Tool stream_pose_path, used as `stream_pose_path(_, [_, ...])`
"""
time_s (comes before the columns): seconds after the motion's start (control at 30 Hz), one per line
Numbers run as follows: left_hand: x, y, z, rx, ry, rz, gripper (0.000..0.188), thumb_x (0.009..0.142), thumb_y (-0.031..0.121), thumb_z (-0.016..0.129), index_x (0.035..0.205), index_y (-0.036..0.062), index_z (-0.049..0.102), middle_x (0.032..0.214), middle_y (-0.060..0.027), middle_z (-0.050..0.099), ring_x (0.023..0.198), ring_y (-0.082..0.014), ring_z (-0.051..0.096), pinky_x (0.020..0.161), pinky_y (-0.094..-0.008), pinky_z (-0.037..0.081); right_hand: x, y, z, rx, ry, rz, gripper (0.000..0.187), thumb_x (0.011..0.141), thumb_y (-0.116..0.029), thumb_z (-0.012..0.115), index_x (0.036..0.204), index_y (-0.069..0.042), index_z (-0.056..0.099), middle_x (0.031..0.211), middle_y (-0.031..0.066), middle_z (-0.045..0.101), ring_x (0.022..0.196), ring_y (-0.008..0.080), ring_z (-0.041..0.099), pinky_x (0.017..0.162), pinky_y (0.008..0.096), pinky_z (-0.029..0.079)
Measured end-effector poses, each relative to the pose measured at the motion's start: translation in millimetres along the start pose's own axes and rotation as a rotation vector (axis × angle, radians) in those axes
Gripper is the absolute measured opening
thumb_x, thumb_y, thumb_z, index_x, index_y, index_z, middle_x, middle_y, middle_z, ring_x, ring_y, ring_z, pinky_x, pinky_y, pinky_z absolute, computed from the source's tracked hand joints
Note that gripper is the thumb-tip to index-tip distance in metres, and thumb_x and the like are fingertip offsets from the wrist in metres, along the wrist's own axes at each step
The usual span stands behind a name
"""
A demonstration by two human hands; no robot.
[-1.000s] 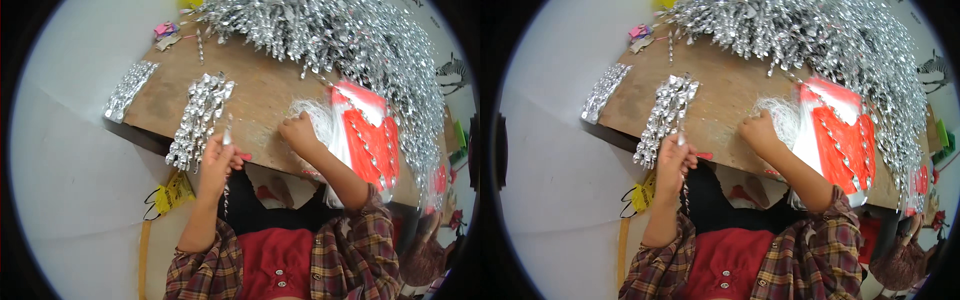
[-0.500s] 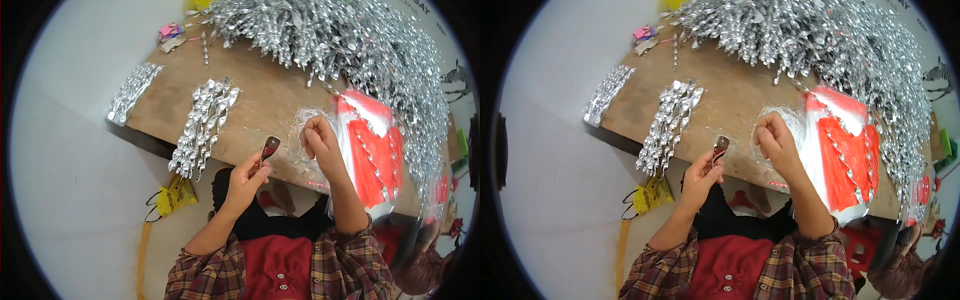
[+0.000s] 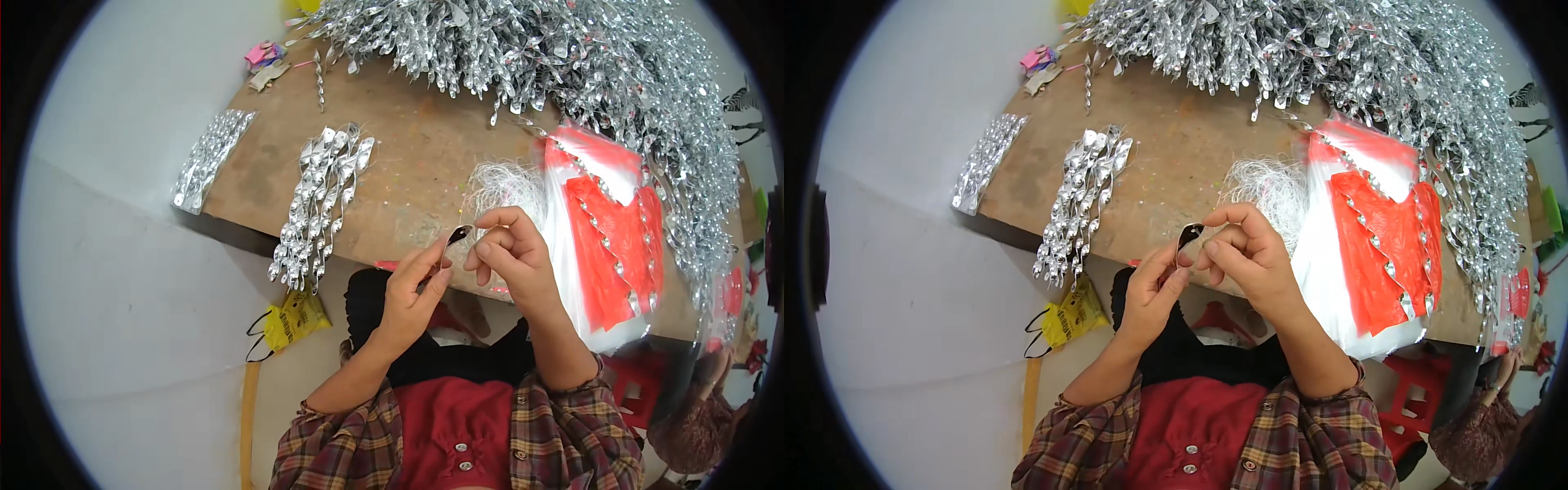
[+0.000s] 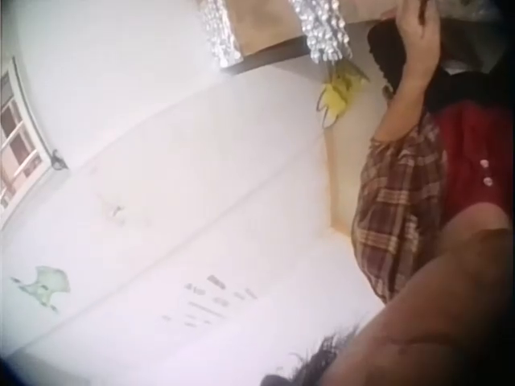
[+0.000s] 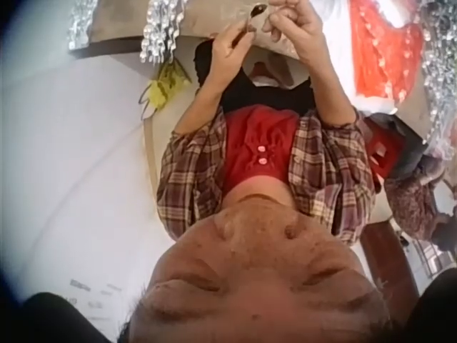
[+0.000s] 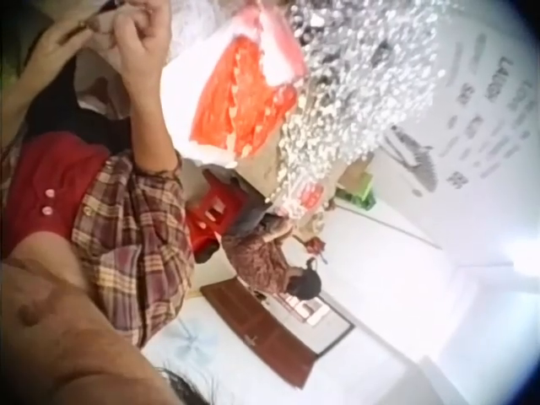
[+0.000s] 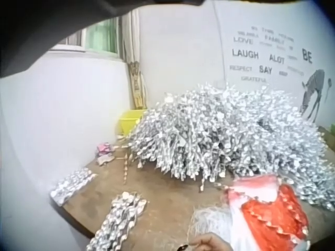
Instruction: Assembling small silver decorative components and packaging them on a workstation.
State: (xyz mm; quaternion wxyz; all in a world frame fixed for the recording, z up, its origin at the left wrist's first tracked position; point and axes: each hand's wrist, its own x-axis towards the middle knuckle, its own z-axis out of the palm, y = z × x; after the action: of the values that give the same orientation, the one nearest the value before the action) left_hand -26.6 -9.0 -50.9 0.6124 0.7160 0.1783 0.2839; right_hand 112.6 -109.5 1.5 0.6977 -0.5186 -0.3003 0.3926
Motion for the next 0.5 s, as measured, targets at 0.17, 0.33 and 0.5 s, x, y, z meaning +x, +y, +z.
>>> stream_pose_path(0.17, [-1.6,-1.7,0.9,0.012,-0.005,0.044,0.041,0.087,0.003,0.057,0.128,0.0018,0.051,0.092,-0.0078,0.055,0.082,-0.0135,0.054,0.074,-0.0233,0.044,0.3,3.4,0.0,0.019,-0.011,0.023,0.024,0.087,-0.004,0.053,0.111,-0.002,0.048,0.074,0.0082,0.062,0.059,0.0099,0.055,0.057,0.0211,0.045])
stream_pose_path(0.33, [-3.1,-5.9,0.3,-0.026,0.017,0.068,0.042,0.086,0.001,0.058,0.128,0.0024,0.051,0.093,-0.008,0.055,0.083,-0.0138,0.054,0.075,-0.0238,0.045,1.0,6.8,0.9,0.022,-0.02,0.032,0.025,0.087,-0.004,0.054,0.111,-0.002,0.047,0.074,0.0081,0.062,0.059,0.01,0.056,0.057,0.021,0.045])
stream_pose_path(0.5, [-2.4,-5.6,-0.4,-0.034,0.013,0.052,0.043,0.086,0.001,0.058,0.128,0.0022,0.051,0.091,-0.0079,0.055,0.082,-0.0141,0.054,0.075,-0.0243,0.045,0.2,6.5,1.7,0.017,-0.033,0.07,0.027,0.087,-0.004,0.055,0.113,-0.002,0.047,0.074,0.0077,0.062,0.059,0.0101,0.056,0.057,0.0206,0.046])
